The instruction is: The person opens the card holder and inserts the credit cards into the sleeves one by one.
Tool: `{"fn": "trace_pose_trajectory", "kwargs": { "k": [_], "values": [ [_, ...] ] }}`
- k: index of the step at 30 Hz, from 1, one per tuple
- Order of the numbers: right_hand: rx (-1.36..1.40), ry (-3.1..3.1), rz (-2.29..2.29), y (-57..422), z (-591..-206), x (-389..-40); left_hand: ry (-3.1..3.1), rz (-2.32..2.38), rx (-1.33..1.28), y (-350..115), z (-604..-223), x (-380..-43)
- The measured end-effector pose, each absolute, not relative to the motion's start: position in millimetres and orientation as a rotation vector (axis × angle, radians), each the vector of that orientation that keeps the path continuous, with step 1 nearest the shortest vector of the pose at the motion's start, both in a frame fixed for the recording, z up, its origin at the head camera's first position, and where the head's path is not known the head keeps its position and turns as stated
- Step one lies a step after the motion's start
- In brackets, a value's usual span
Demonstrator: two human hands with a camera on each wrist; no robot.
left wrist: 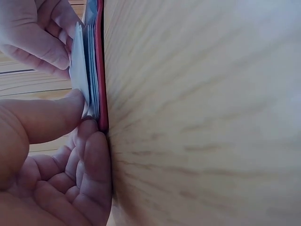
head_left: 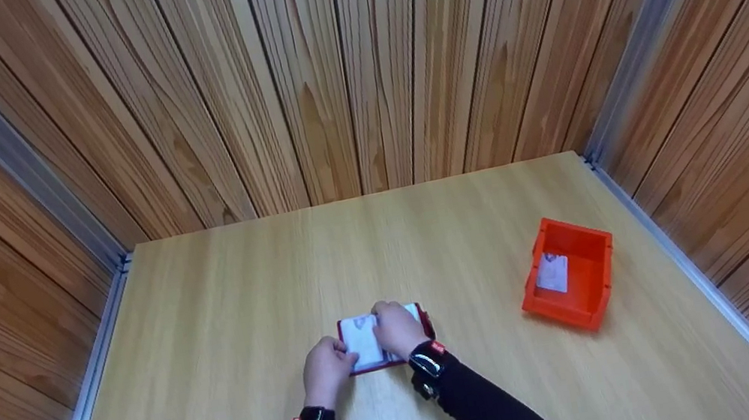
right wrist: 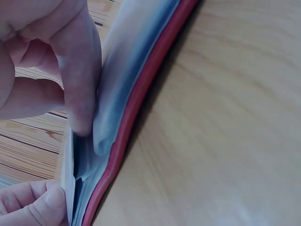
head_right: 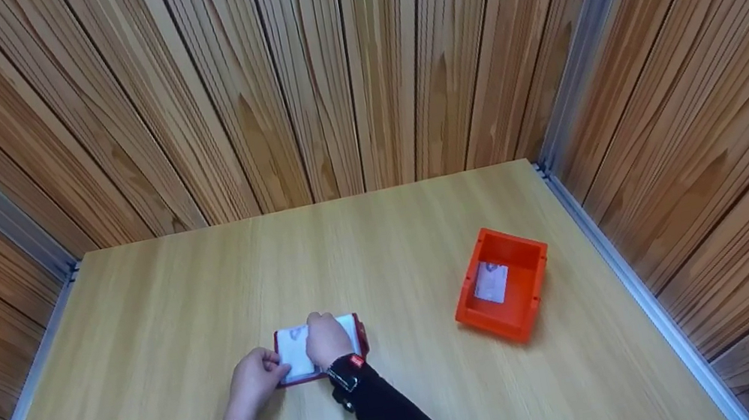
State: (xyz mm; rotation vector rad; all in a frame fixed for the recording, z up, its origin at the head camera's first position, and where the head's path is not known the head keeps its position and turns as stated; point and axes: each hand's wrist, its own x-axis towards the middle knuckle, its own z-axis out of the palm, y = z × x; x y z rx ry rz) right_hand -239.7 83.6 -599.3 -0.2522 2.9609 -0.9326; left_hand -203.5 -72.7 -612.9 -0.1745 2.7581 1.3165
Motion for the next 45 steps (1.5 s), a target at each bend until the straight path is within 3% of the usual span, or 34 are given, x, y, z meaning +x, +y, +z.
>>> {"fn": "trace_pose_trajectory", "kwargs": {
  "k": [23,45],
  "values": [
    [-0.311,2.905,-0.917,87.3,-595.8,-239.3,2.752,1.307,-0.189,-71.5,-613.6,-203.9],
    [-0.354,3.135,-0.860,121.0,-588.9,-251.8,2.764,1.310,-0.178,-72.1,-614.1,-203.6]
  ]
}}
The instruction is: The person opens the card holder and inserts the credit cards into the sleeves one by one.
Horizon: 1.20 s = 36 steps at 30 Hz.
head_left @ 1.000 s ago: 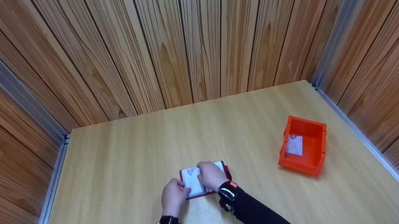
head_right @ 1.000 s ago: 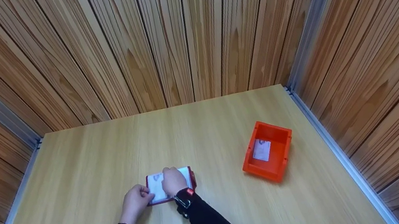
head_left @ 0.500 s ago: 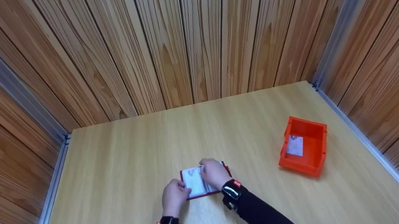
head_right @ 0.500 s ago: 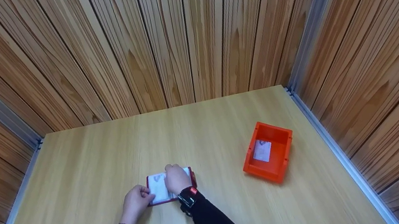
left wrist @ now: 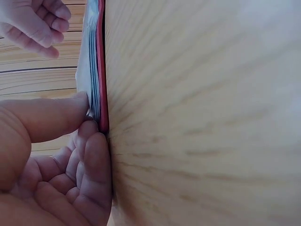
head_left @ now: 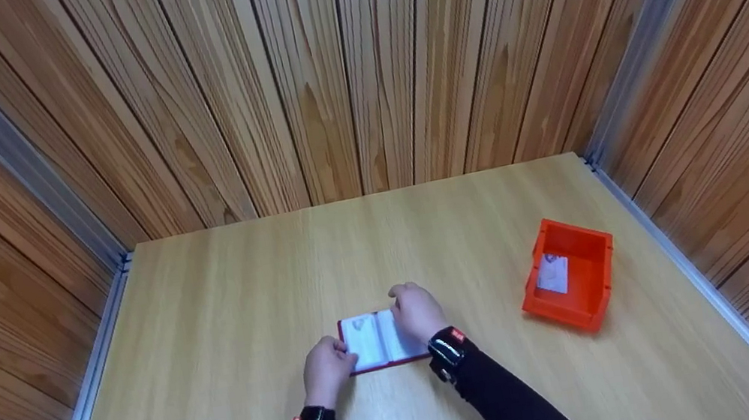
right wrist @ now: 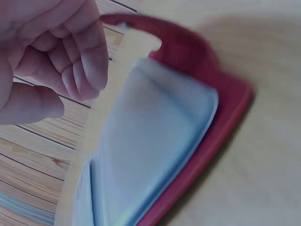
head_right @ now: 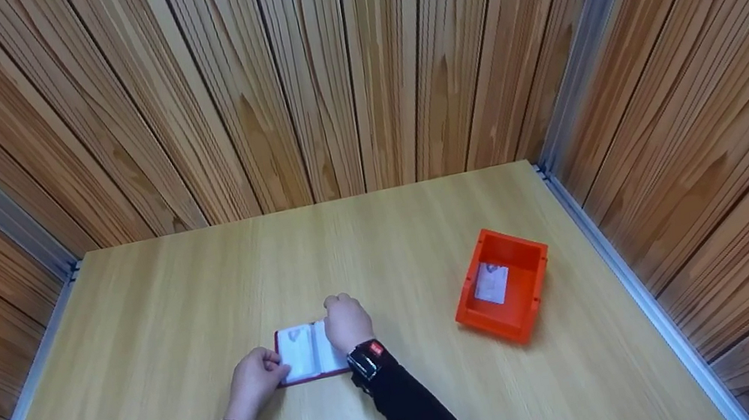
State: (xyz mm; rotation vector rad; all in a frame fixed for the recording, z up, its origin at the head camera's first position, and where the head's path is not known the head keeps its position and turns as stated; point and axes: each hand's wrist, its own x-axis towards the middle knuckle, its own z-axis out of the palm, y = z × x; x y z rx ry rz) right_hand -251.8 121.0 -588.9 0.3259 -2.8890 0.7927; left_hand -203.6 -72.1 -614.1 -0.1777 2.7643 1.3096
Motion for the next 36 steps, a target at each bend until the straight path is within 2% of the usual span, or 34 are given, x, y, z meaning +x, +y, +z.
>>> {"fn": "trace_pose_trajectory", "kwargs": {
  "k": [12,22,36],
  "values": [
    [0.257,-2.882,0.713,135.5,-592.2,-251.0,2.706,1.326,-0.233,-70.7,-611.6,-202.5],
    [0.297,-2.834,0.657,142.6,-602.1,-246.1,2.810,1.285,-0.147,-72.3,-612.2,-200.6],
    [0.278,-2.853,0.633,143.0,-607.0,-245.2,2.791,1.296,-0.166,-72.3,-612.1,-201.5]
  ]
}}
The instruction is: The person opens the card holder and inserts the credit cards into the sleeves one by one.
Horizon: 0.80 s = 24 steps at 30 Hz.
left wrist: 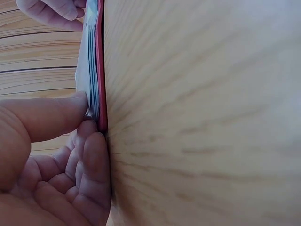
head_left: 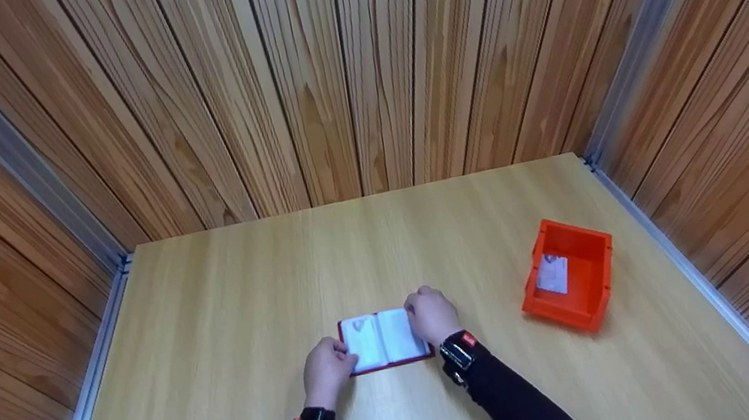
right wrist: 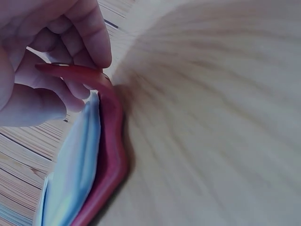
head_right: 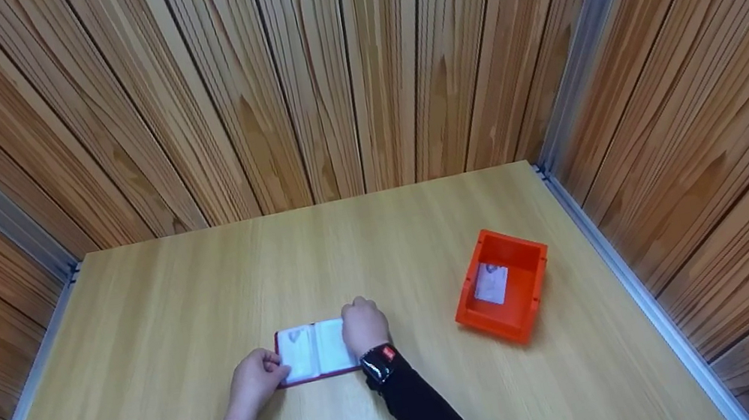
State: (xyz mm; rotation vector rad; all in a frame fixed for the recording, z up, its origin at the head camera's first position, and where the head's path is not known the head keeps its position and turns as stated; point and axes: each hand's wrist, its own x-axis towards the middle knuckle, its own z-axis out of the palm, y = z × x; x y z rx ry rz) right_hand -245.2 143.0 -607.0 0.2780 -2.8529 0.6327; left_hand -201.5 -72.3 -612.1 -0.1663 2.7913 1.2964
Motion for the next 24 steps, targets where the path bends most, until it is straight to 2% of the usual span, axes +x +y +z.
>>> {"fn": "trace_pose_trajectory", "kwargs": {
  "k": [24],
  "values": [
    [0.322,-2.805,0.502,137.8,-606.7,-236.5,2.714,1.338,-0.227,-71.7,-613.9,-202.7]
  ]
}}
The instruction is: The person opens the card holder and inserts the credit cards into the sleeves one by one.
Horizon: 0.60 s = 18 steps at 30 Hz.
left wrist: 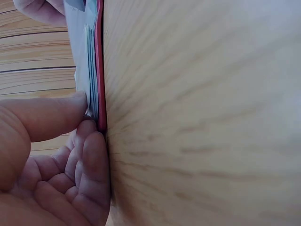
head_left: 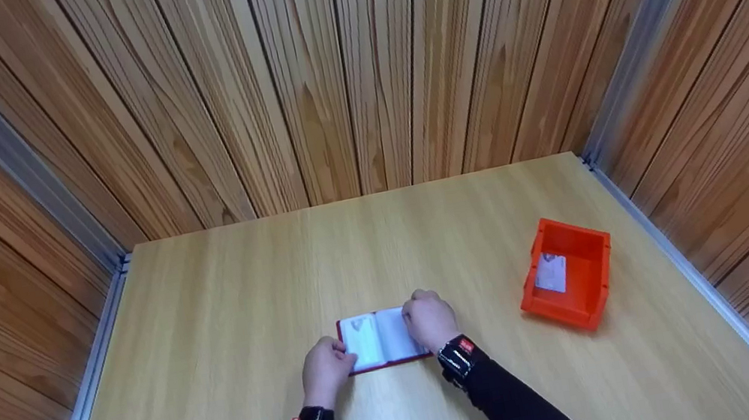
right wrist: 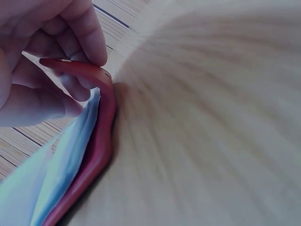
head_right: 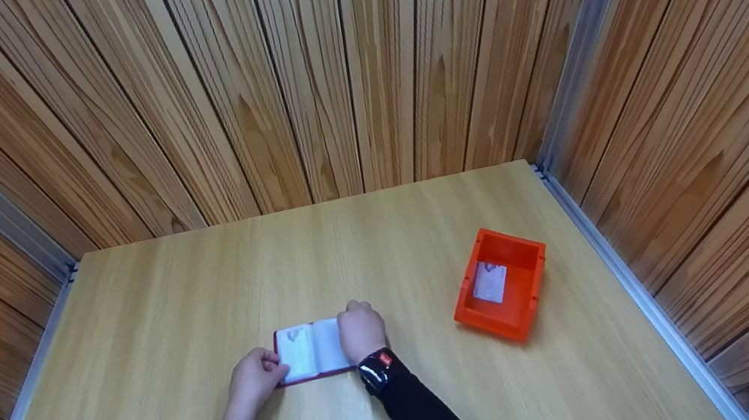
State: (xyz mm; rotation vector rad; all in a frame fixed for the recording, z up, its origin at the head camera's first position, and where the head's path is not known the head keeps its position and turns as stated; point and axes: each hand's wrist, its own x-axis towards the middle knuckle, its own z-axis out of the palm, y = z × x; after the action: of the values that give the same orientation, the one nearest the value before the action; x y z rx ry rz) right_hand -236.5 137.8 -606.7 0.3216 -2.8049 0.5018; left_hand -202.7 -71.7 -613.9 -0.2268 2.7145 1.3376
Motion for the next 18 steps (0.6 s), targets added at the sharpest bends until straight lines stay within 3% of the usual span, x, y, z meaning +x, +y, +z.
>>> {"fn": "trace_pose_trajectory", "kwargs": {
  "k": [18],
  "values": [
    [0.451,-2.794,0.521,130.8,-605.8,-233.9,2.762,1.345,-0.163,-72.2,-613.8,-200.2]
  ]
}}
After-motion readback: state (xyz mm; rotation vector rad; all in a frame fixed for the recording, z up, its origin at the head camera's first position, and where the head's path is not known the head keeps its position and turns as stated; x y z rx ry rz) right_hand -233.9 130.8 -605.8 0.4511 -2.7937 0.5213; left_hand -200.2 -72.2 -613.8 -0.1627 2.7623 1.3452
